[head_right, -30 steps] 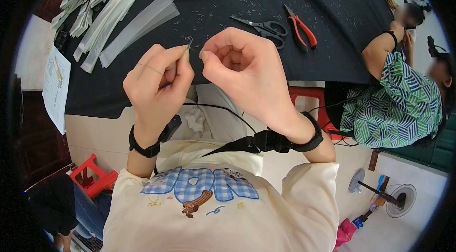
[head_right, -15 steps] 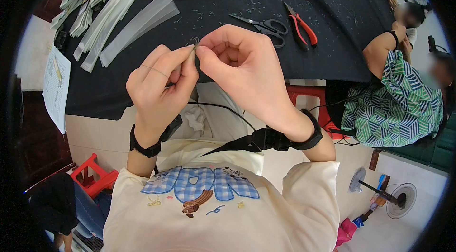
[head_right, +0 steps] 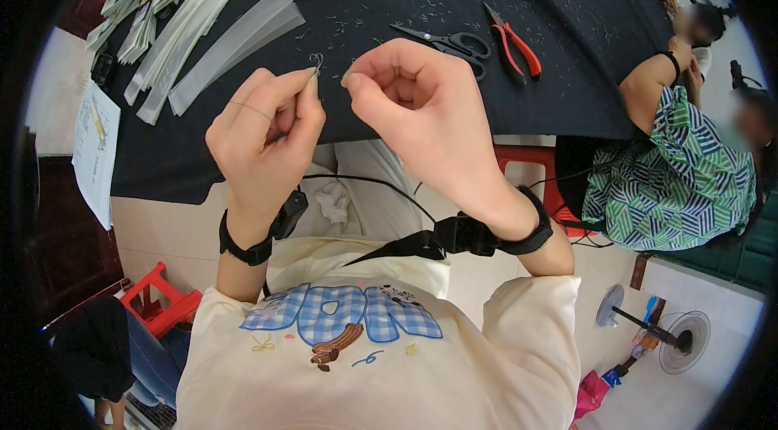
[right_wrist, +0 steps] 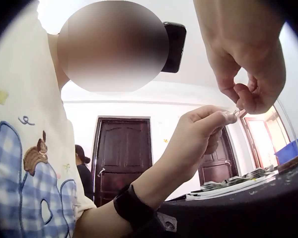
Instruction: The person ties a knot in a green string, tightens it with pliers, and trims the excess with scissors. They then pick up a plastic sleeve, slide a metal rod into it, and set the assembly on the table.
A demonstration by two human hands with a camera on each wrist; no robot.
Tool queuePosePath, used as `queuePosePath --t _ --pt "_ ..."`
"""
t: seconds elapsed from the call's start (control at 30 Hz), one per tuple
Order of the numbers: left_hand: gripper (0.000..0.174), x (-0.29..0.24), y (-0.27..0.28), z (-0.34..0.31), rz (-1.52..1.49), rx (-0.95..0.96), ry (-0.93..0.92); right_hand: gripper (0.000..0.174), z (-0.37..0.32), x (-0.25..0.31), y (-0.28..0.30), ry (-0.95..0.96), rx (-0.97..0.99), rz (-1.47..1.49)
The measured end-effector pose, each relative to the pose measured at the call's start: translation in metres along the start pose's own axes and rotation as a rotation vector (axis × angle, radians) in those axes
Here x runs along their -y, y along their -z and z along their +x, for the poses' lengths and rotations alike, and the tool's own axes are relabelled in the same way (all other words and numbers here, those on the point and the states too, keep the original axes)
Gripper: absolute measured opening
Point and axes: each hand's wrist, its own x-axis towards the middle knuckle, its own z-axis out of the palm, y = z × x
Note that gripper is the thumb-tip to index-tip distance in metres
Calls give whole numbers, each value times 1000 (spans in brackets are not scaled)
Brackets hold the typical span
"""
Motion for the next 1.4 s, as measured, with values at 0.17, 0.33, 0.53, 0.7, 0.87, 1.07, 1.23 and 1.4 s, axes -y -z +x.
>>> queuePosePath --t 0.17,0.33,0.53,0.7,0.87,1.07,1.23,1.4 --pt "20 1 -3 1 1 0 -31 12 4 2 -4 -15 3 31" --pt "20 2 -4 1 43 -1 -65 13 8 2 -5 -11 -3 -4" --pt "19 2 -5 1 18 12 -54 11 11 -3 -6 35 20 5" --pt "19 2 -7 3 4 -13 -39 8 10 -3 -4 28 10 6" --pt "19 2 -7 3 -16 -11 -14 8 8 -5 -2 31 -15 7" --pt "9 -2 -4 4 -293 60 379 10 14 -24 23 238 -201 -377" --pt "12 0 5 9 -611 260 798 12 22 -70 66 389 -377 -1216" --pt "14 3 4 9 -698 323 881 18 21 -73 81 422 -258 -1239"
